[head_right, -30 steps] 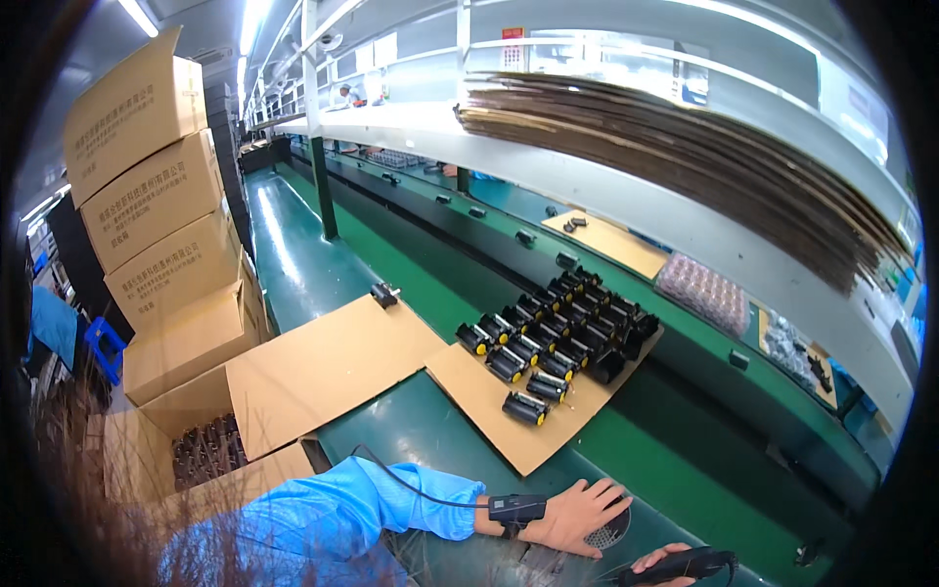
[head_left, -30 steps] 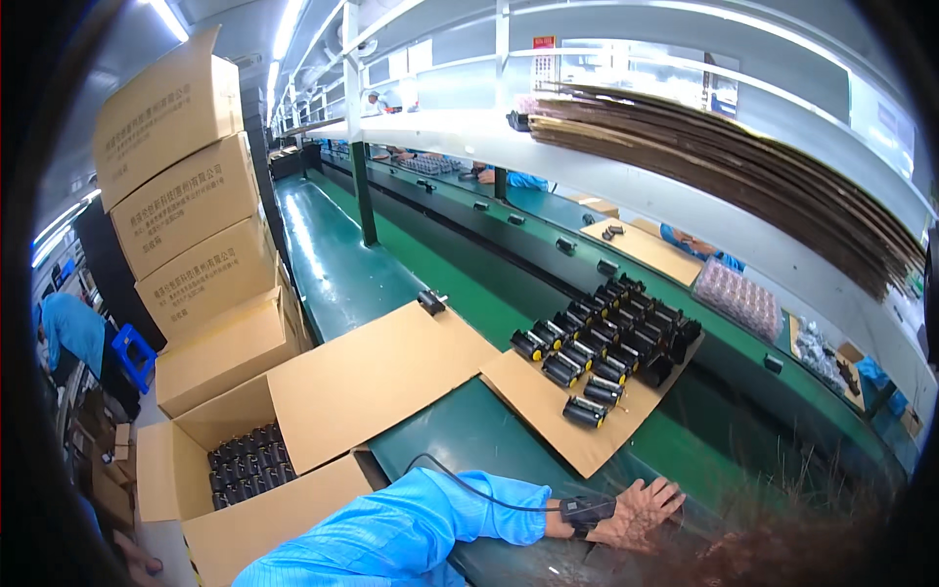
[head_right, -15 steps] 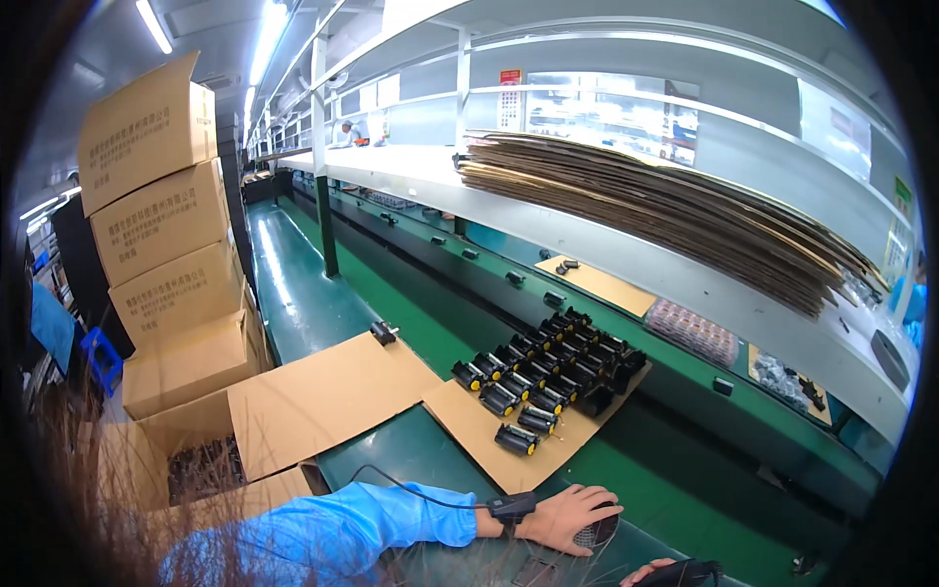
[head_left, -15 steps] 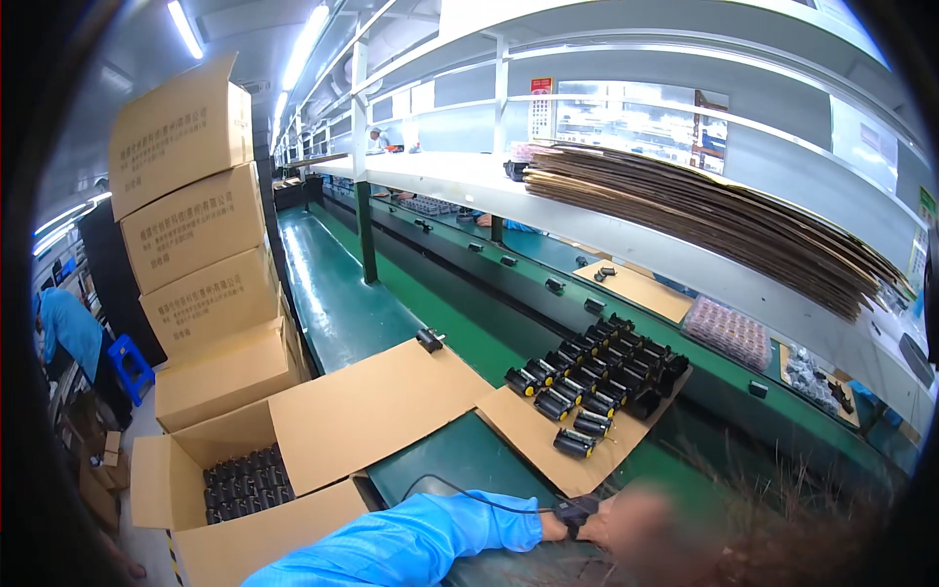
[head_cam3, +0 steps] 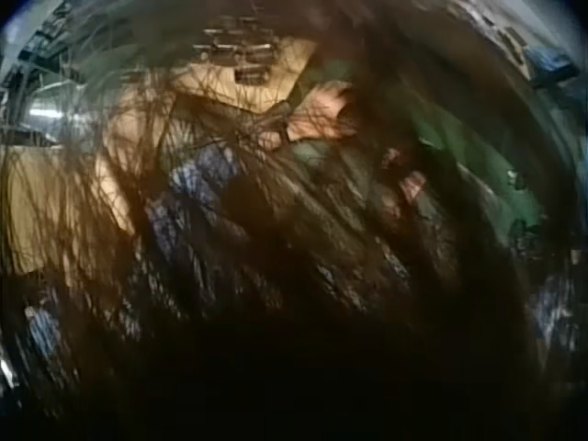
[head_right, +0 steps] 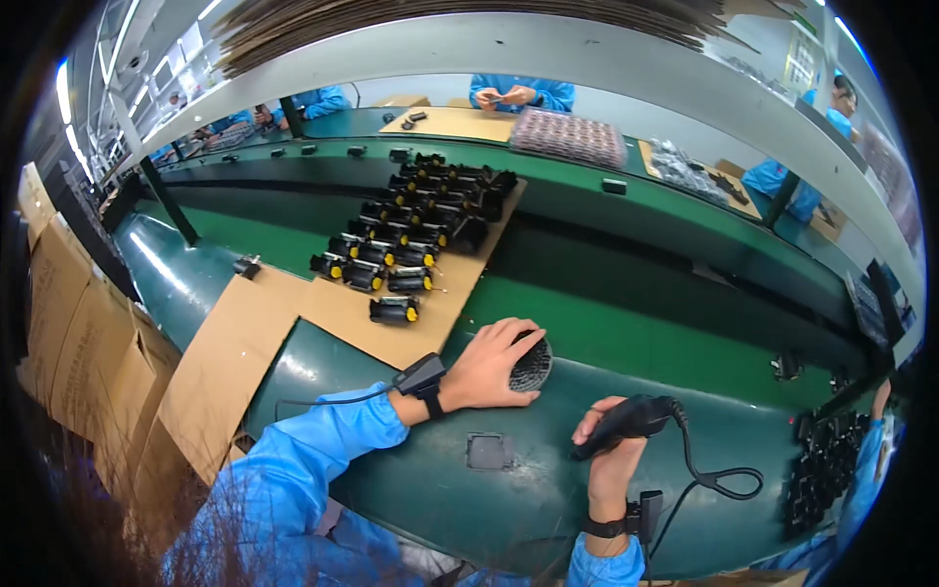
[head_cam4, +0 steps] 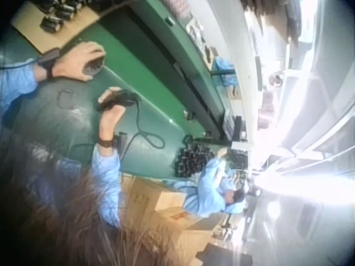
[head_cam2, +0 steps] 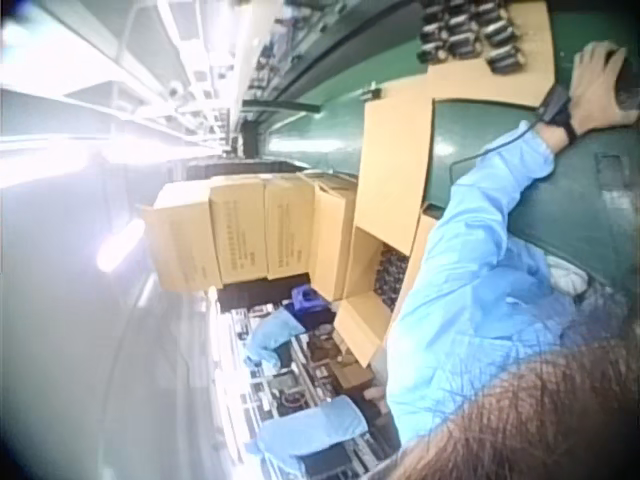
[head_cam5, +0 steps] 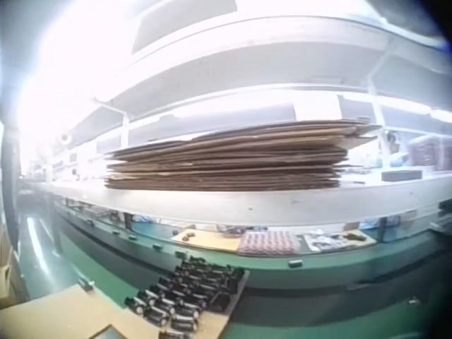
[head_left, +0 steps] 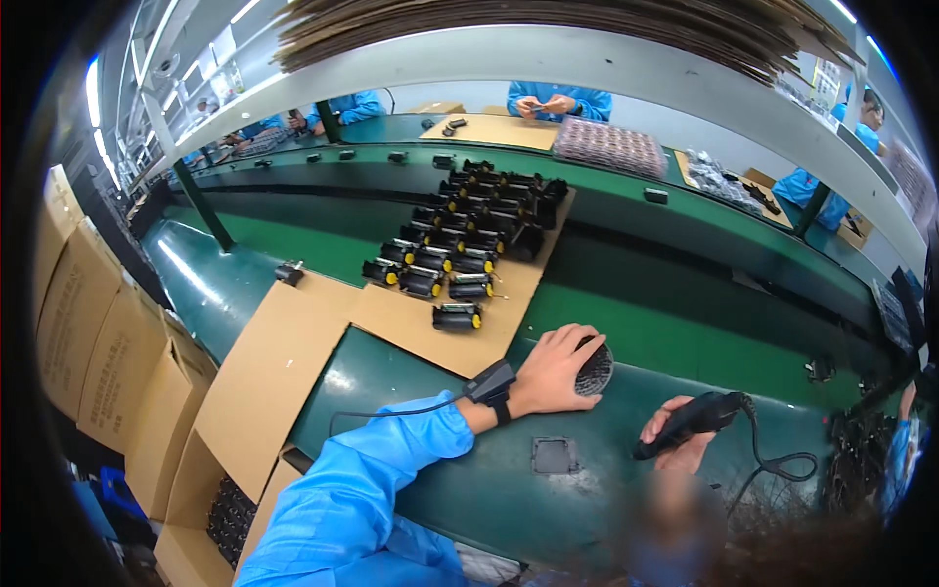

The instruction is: The person picks up electronic components from a cardboard tray, places them one at a time on a workstation, and uses an electric screwdriver to secure parts of the housing.

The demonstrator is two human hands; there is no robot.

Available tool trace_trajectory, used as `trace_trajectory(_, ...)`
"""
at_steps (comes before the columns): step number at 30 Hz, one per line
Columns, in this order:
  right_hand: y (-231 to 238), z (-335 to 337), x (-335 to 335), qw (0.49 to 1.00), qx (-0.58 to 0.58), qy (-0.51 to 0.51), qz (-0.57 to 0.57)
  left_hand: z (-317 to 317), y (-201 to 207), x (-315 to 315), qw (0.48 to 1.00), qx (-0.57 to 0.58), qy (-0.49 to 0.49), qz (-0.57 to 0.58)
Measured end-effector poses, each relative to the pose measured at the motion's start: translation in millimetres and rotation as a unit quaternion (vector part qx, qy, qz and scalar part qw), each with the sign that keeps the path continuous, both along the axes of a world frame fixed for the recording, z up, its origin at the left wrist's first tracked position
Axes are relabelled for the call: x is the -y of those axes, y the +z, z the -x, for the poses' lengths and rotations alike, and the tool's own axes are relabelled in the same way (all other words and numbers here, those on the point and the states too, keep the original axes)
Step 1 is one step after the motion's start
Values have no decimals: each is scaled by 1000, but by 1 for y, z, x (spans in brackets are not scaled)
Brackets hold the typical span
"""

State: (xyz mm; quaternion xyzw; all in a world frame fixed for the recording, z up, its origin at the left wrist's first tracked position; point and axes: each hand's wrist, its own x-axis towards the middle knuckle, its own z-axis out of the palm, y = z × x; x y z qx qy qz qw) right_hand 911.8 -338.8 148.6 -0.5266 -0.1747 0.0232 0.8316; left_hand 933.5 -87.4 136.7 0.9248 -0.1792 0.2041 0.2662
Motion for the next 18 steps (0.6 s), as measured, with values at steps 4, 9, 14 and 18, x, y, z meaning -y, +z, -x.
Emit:
trace_trajectory(4, 1, 4, 8, 1000, 1, -2, -2, -3, 3, 6, 999, -12, -19, -29)
trace_trajectory(9, 2, 7, 8, 1000, -7, -4, 3, 5, 1, 4, 999, 1, -32, -36)
trace_trajectory(14, 7, 7, 6, 1000, 11, -7, 13, 6, 5, 0, 996, -14, -29, -81)
trace_trajectory(18, 13, 10, 3, 999, 17, 5, 29, 3, 5, -3, 997, -15, -49, -57)
